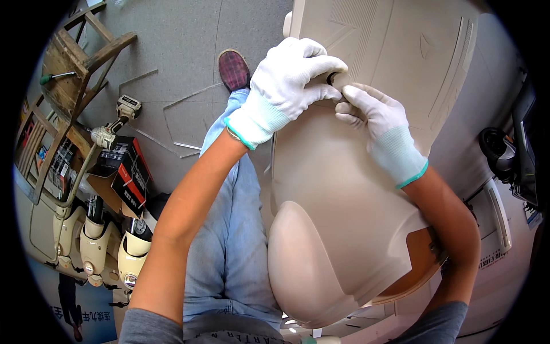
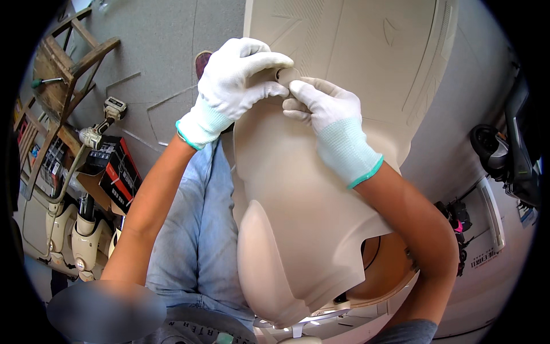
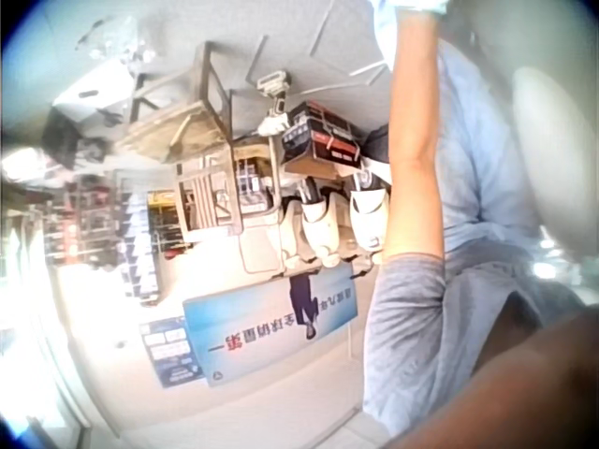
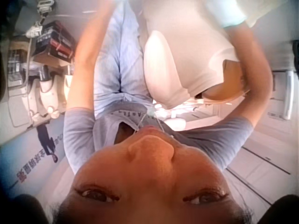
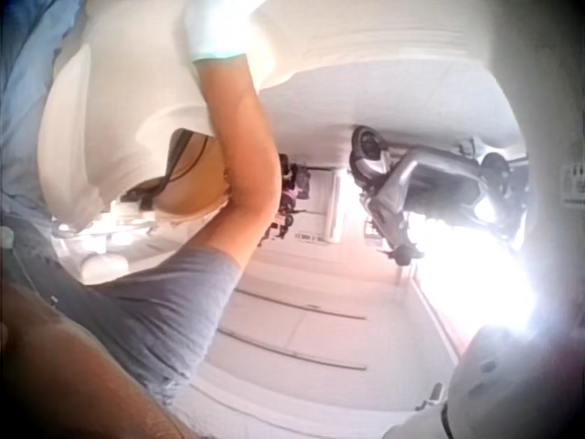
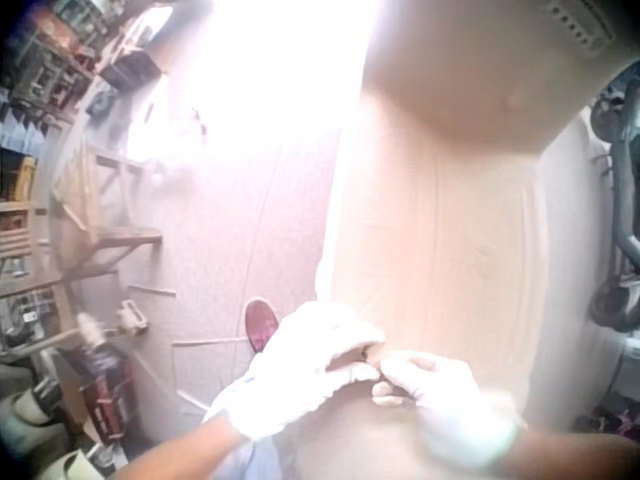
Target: The person installs a seat onto a scooter, securing it with screws using a power drill. They then open the seat to access the storage compartment, remove a cardboard box and a plastic bag, and place the power drill inside the compartment.
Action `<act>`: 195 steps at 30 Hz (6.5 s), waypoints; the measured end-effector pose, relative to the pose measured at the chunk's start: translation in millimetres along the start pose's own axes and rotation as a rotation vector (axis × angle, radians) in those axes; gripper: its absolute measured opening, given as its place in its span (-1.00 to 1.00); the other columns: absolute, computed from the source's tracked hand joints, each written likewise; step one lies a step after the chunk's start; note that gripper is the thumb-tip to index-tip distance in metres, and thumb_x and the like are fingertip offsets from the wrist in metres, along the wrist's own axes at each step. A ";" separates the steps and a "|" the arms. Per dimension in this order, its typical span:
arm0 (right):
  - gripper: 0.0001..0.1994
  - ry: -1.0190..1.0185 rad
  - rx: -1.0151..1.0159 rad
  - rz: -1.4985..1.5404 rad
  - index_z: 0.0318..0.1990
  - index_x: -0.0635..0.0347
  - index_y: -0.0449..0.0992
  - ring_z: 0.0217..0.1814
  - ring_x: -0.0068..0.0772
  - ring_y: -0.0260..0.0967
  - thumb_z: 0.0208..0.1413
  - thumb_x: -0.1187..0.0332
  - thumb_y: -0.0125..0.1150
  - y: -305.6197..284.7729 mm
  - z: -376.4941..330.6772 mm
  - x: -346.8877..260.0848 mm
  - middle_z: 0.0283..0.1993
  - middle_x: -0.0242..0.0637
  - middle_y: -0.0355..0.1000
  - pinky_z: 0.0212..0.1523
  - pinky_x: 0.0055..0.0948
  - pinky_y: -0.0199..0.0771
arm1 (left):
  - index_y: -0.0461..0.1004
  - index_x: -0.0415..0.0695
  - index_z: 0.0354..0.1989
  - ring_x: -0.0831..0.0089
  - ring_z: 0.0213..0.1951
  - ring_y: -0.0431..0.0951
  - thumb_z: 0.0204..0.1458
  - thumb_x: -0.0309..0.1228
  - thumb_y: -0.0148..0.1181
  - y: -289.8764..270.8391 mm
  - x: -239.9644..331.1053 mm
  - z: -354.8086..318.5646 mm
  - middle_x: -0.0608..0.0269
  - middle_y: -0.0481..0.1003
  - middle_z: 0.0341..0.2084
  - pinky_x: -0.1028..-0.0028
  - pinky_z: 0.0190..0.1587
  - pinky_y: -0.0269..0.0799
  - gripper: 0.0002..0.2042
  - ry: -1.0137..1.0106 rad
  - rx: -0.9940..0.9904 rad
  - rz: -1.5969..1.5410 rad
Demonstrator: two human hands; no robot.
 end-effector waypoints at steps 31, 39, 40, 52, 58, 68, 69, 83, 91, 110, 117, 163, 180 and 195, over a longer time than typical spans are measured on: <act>-0.70 -0.326 -0.020 -0.914 -0.50 0.30 0.53 -0.68 -0.59 0.35 -0.09 0.17 0.20 -22.1 29.2 -28.3 -0.72 -0.32 0.39 -0.56 -0.58 0.37 | 0.48 -0.06 -0.43 0.29 -0.37 0.46 -0.26 -0.46 0.29 -3.8 20.7 14.7 0.31 0.44 -0.51 0.40 -0.31 0.41 -0.83 0.019 -0.094 0.102; -0.71 -0.415 -0.163 -0.929 -0.54 0.26 0.50 -0.60 -0.44 0.40 -0.15 0.16 0.24 -25.3 35.9 -29.4 -0.68 -0.27 0.42 -0.49 -0.48 0.41 | 0.53 -0.14 -0.33 0.30 -0.34 0.49 -0.26 -0.51 0.30 -3.6 27.8 14.5 0.25 0.48 -0.44 0.44 -0.27 0.42 -0.77 -0.036 -0.114 0.159; -0.71 -0.430 -0.149 -0.945 -0.55 0.25 0.50 -0.60 -0.41 0.41 -0.15 0.16 0.25 -25.3 36.0 -28.5 -0.67 -0.26 0.42 -0.48 -0.47 0.42 | 0.53 -0.14 -0.33 0.29 -0.35 0.48 -0.26 -0.51 0.30 -3.9 27.2 14.2 0.24 0.48 -0.44 0.44 -0.28 0.42 -0.77 -0.020 -0.115 0.168; -0.74 -0.359 -0.025 -1.185 -0.51 0.18 0.54 -0.58 -0.42 0.43 -0.16 0.15 0.24 -8.5 31.2 -34.9 -0.68 -0.31 0.43 -0.45 -0.44 0.44 | 0.34 -0.18 -0.18 0.35 -0.22 0.41 -0.26 -0.35 0.41 22.2 9.4 1.4 0.17 0.37 -0.30 0.42 -0.11 0.38 -0.54 -0.623 0.165 -0.128; -0.74 -0.346 -0.033 -1.298 -0.50 0.16 0.53 -0.53 -0.36 0.45 -0.13 0.14 0.22 -5.9 31.9 -36.9 -0.65 -0.30 0.44 -0.42 -0.39 0.45 | 0.31 -0.16 -0.28 0.27 -0.26 0.37 -0.23 -0.41 0.34 37.8 17.4 1.5 0.16 0.31 -0.31 0.32 -0.17 0.35 -0.65 -0.560 0.285 -0.022; -0.68 -0.460 -0.035 -1.203 -0.55 0.31 0.43 -0.62 -0.56 0.29 -0.06 0.18 0.26 -8.7 36.4 -33.6 -0.69 -0.31 0.33 -0.55 -0.50 0.31 | 0.29 -0.20 -0.24 0.34 -0.30 0.33 -0.19 -0.43 0.29 37.8 17.5 3.2 0.14 0.31 -0.36 0.40 -0.18 0.32 -0.65 -0.590 0.402 -0.198; -0.67 -0.470 -0.020 -1.239 -0.55 0.31 0.42 -0.61 -0.57 0.28 -0.04 0.18 0.25 -8.7 38.6 -33.7 -0.69 -0.32 0.32 -0.55 -0.50 0.30 | 0.29 -0.21 -0.24 0.33 -0.28 0.34 -0.19 -0.43 0.29 37.5 17.2 2.1 0.12 0.31 -0.35 0.39 -0.17 0.31 -0.65 -0.585 0.415 -0.225; -0.73 -0.522 -0.024 -1.274 -0.58 0.25 0.27 -0.55 -0.63 0.29 -0.10 0.35 0.26 2.2 33.0 -30.1 -0.66 -0.43 0.27 -0.51 -0.59 0.32 | 0.39 -0.12 -0.28 0.11 -0.14 0.40 -0.21 -0.29 0.31 25.0 19.4 -2.3 0.05 0.37 -0.24 0.26 -0.06 0.36 -0.67 -0.614 0.242 -0.087; -0.65 -0.470 -0.045 -1.457 -0.63 0.22 0.27 -0.69 -0.69 0.13 -0.04 0.26 0.31 -13.4 49.7 -40.9 -0.70 -0.45 0.21 -0.69 -0.60 0.11 | 0.38 -0.04 -0.29 0.15 -0.18 0.42 -0.03 -0.33 0.10 -25.3 29.4 -132.4 0.14 0.34 -0.29 0.25 -0.09 0.34 -0.85 -0.666 0.370 -0.414; -0.73 -0.305 -0.409 -1.235 -0.44 0.29 0.39 -0.57 -0.65 0.31 0.17 0.24 0.08 205.7 -140.4 159.9 -0.56 -0.36 0.39 -0.54 -0.61 0.31 | 0.48 -0.12 -0.31 0.12 -0.20 0.46 0.05 -0.18 -0.03 -269.1 1.3 -607.5 0.06 0.48 -0.31 0.26 -0.12 0.34 -0.72 -1.168 0.447 -0.105; -0.71 -0.343 -0.269 -1.195 -0.40 0.32 0.42 -0.57 -0.65 0.29 0.17 0.21 0.06 199.8 -216.6 215.4 -0.54 -0.35 0.40 -0.49 -0.63 0.32 | 0.50 -0.14 -0.50 0.04 -0.26 0.47 0.03 -0.01 -0.10 -219.3 71.6 -848.9 -0.04 0.49 -0.41 0.19 -0.14 0.33 -0.57 -1.776 0.330 -0.163; -0.19 -0.191 -0.358 -0.914 -0.12 0.52 0.46 -0.02 -0.40 0.27 0.00 -0.30 -0.01 571.3 -408.5 866.7 -0.14 -0.10 0.44 0.03 -0.45 0.24 | -0.21 -0.07 0.35 0.27 0.31 -0.06 0.08 0.25 -0.31 -133.1 75.3 -1310.2 0.16 -0.12 0.33 0.28 0.32 -0.15 -0.20 -1.334 1.875 -0.886; -0.49 -0.200 -0.133 0.411 -0.27 0.29 0.52 -0.25 -0.38 0.34 0.06 -0.05 -0.11 291.7 -610.4 565.1 -0.28 -0.23 0.47 -0.17 -0.42 0.27 | -0.07 -0.19 0.30 0.27 0.28 0.00 0.24 -0.02 -0.38 -419.1 318.9 -958.9 0.20 0.00 0.29 0.33 0.30 -0.09 -0.41 -0.451 1.177 -0.664; -0.57 -0.910 0.229 1.389 0.03 0.26 0.30 -0.02 -0.29 0.33 0.20 0.09 -0.15 99.5 -622.2 453.2 0.00 -0.20 0.35 -0.05 -0.24 0.39 | 0.42 -0.36 -0.19 0.25 -0.37 0.46 -0.32 -0.16 0.17 -347.0 548.0 -392.1 -0.03 0.47 -0.41 0.38 -0.22 0.37 -0.46 0.496 -0.211 0.185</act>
Point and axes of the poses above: each hand's wrist, its own z-axis towards the middle knuckle, its own y-axis out of the palm, x = y × z, the point moved 1 cm from there along z, towards the middle knuckle
